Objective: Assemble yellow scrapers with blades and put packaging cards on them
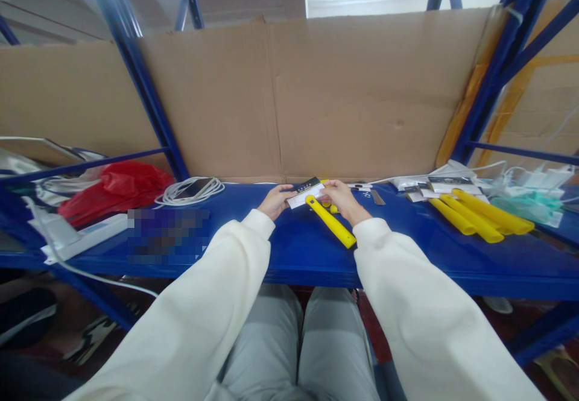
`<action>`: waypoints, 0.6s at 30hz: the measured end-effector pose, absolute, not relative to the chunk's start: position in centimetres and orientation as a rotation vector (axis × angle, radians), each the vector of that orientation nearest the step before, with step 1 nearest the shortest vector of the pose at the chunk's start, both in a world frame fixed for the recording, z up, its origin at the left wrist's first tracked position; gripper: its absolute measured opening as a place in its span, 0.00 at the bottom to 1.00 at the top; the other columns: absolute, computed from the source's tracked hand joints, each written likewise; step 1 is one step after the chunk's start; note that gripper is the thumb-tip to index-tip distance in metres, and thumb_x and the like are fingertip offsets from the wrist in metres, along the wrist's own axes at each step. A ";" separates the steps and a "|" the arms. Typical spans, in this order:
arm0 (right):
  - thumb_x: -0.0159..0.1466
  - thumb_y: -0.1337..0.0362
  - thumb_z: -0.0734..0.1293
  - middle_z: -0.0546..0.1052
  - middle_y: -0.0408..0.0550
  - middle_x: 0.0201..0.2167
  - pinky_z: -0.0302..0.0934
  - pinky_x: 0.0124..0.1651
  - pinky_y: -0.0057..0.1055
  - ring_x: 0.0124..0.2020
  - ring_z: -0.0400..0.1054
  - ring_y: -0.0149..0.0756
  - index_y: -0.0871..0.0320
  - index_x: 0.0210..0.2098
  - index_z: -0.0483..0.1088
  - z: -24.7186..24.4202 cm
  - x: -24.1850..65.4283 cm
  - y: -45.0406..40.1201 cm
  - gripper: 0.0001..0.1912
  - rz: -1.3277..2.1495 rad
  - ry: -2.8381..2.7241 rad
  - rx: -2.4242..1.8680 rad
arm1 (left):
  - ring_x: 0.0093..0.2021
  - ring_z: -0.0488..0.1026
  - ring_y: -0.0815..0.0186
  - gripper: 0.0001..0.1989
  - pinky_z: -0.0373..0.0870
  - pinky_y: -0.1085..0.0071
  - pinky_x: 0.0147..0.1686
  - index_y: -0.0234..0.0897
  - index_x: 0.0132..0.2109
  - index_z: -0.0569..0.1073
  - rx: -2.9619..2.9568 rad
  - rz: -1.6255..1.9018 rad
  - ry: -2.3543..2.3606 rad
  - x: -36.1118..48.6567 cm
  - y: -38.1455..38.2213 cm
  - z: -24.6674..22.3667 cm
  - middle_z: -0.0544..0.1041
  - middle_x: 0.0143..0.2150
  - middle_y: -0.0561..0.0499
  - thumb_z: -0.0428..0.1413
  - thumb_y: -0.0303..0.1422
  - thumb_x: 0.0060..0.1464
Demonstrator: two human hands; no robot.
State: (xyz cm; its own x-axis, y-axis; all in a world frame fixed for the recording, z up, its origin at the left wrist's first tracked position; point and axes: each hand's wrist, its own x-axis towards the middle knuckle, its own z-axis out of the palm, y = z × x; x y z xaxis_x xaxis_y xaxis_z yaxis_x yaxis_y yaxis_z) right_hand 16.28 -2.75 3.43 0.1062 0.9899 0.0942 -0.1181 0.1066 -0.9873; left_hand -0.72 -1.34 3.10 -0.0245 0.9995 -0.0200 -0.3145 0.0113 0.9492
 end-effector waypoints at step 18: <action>0.58 0.58 0.67 0.74 0.44 0.23 0.63 0.32 0.31 0.26 0.68 0.34 0.57 0.30 0.68 1.4 17.6 -1.0 0.08 0.205 -1.945 -1.182 | 0.24 0.75 0.69 0.10 0.76 0.70 0.35 0.29 0.34 0.80 1.108 1.355 1.186 -1.2 -0.4 2.3 0.76 0.22 0.51 0.58 0.15 0.46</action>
